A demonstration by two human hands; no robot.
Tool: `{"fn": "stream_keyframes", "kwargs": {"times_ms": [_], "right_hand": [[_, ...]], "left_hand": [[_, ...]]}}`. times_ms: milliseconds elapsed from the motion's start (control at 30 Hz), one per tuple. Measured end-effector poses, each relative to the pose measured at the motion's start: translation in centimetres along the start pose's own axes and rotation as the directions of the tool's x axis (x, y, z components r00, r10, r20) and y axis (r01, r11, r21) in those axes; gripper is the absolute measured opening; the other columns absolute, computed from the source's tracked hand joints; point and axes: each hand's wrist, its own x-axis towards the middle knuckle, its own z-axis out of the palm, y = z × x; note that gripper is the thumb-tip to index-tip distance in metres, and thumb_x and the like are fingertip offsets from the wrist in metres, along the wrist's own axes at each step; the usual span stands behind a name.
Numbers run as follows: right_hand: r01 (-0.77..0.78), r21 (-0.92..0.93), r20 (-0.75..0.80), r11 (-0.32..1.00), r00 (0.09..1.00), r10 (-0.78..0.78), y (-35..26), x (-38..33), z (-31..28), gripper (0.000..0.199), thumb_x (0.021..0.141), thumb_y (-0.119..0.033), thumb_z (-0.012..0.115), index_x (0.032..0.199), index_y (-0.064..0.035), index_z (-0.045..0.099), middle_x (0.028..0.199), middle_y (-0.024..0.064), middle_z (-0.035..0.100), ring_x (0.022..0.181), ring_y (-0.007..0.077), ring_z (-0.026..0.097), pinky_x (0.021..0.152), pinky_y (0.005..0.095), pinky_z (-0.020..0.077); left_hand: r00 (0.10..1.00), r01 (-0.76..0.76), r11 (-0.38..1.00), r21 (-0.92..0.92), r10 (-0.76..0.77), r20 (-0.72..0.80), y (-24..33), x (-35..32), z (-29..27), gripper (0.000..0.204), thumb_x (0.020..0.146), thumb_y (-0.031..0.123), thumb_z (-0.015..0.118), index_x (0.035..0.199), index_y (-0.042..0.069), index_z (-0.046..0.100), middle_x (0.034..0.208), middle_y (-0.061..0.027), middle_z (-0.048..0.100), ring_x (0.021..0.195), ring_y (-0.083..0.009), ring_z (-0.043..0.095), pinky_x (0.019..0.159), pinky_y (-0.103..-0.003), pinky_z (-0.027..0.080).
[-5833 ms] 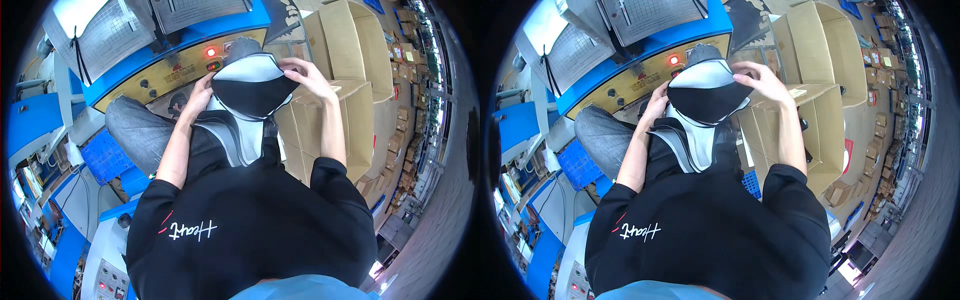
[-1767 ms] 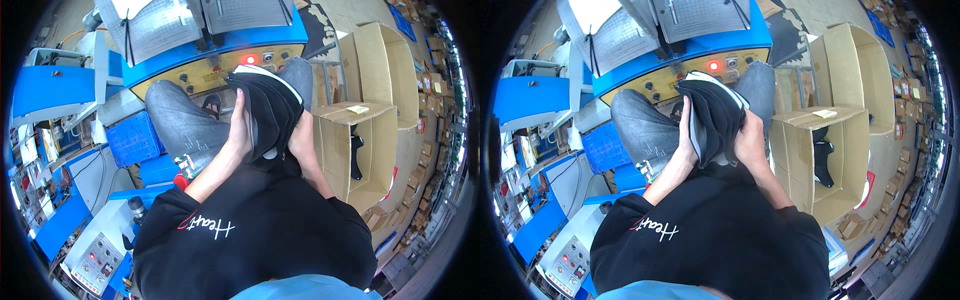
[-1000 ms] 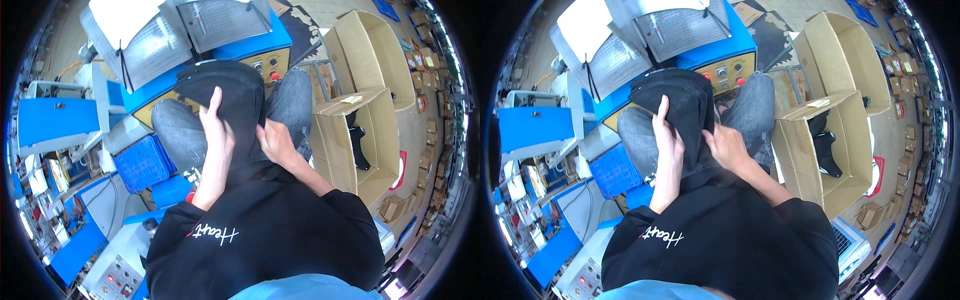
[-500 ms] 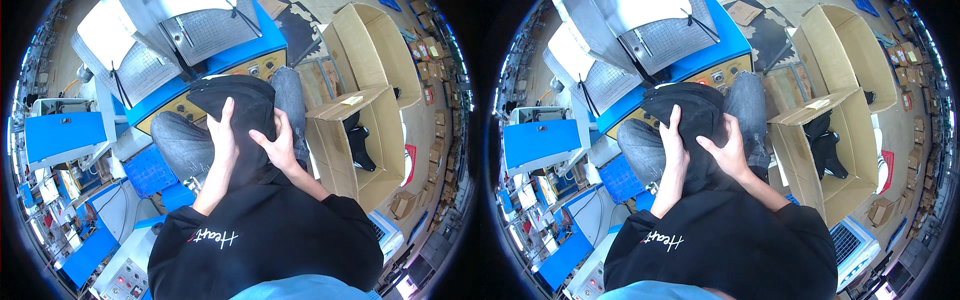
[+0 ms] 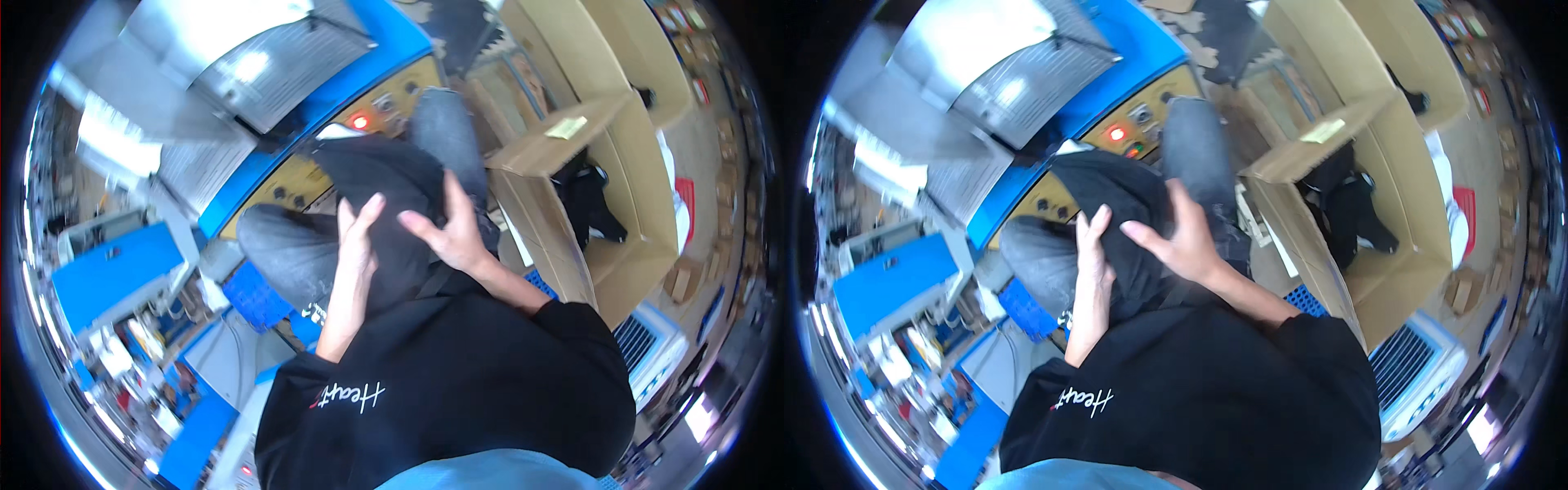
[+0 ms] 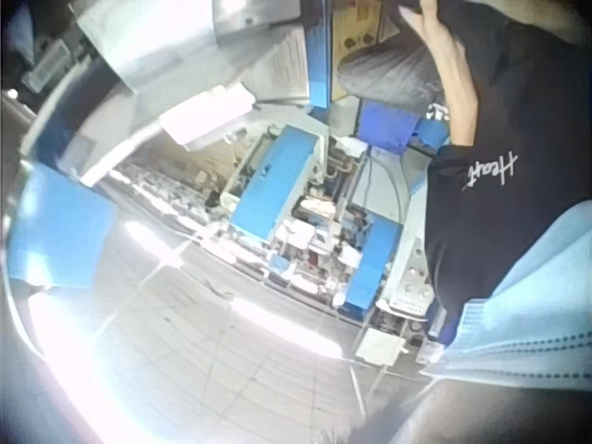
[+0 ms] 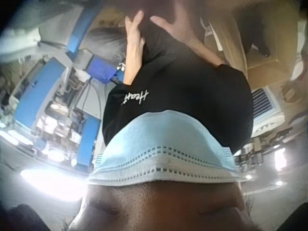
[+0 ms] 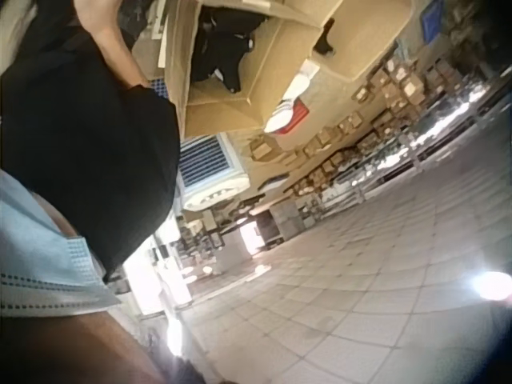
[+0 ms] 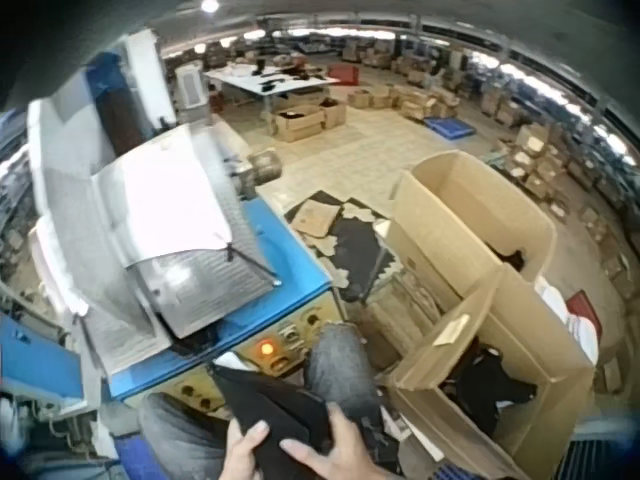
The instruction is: The recorder prepares and aligns shoe upper components before feeding them into a heating/pressing machine.
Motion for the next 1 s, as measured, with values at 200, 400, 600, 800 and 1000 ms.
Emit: {"fn": "stream_keyframes", "kwargs": {"times_ms": [200,400,600,800,1000], "right_hand": [[0.030,-0.242,0.126,0.970,0.992,0.001,0.7,-1.1,-2.7,0.052,0.080,-0.037,0.071,0.105,0.0059,0.054,0.086,0.0251,0.064,0.082,0.0399,0.063,0.071,0.0411,0.0502],[0.113,-0.283,0.228,0.952,0.972,-0.048,0.0,-5.7,-7.6,0.037,0.083,-0.034,0.070,0.091,0.0000,0.057,0.073,0.0136,0.061,0.065,0.0316,0.062,0.057,0.0384,0.0476],[-0.207,-0.474,-0.361,0.856,0.932,0.025,-3.9,-6.5,-22.8,0.017,0.083,-0.020,0.068,0.084,-0.0031,0.066,0.076,0.0087,0.063,0.065,0.0173,0.061,0.060,0.0288,0.0482],[-0.570,-0.793,-0.322,0.215,0.691,0.647,12.2,-10.7,-38.8,0.037,0.083,-0.034,0.066,0.103,-0.0024,0.064,0.109,0.0197,0.063,0.106,0.0354,0.060,0.091,0.0433,0.0483],[-0.659,-0.750,-0.594,0.059,0.710,0.378,18.3,-10.2,-39.5,0.060,0.081,-0.036,0.068,0.124,-0.0006,0.044,0.122,0.0204,0.052,0.114,0.0373,0.053,0.094,0.0438,0.0464]], "left_hand": [[0.990,0.097,0.993,0.074,-0.104,0.100,-1.5,0.6,-2.4,0.071,0.078,0.013,0.066,0.139,0.001,0.033,0.129,-0.0180,0.050,0.117,-0.0305,0.052,0.102,-0.042,0.040],[0.877,0.263,0.938,0.225,-0.330,0.349,-1.8,2.4,-5.4,0.073,0.075,0.017,0.071,0.136,0.000,0.035,0.124,-0.0158,0.053,0.112,-0.0293,0.055,0.100,-0.041,0.043],[0.818,0.322,0.848,0.422,-0.473,0.328,-2.9,4.2,-3.1,0.074,0.071,0.017,0.074,0.134,0.000,0.039,0.119,-0.0139,0.055,0.108,-0.0269,0.057,0.095,-0.039,0.047],[0.792,0.321,0.770,0.552,-0.537,0.289,-5.2,4.6,-0.3,0.075,0.071,0.018,0.073,0.134,-0.003,0.038,0.123,-0.0149,0.054,0.112,-0.0272,0.054,0.098,-0.037,0.043],[0.778,0.318,0.746,0.585,-0.558,0.289,-5.5,4.8,0.6,0.075,0.071,0.019,0.072,0.135,-0.004,0.038,0.123,-0.0153,0.054,0.112,-0.0265,0.055,0.099,-0.037,0.043]]}}
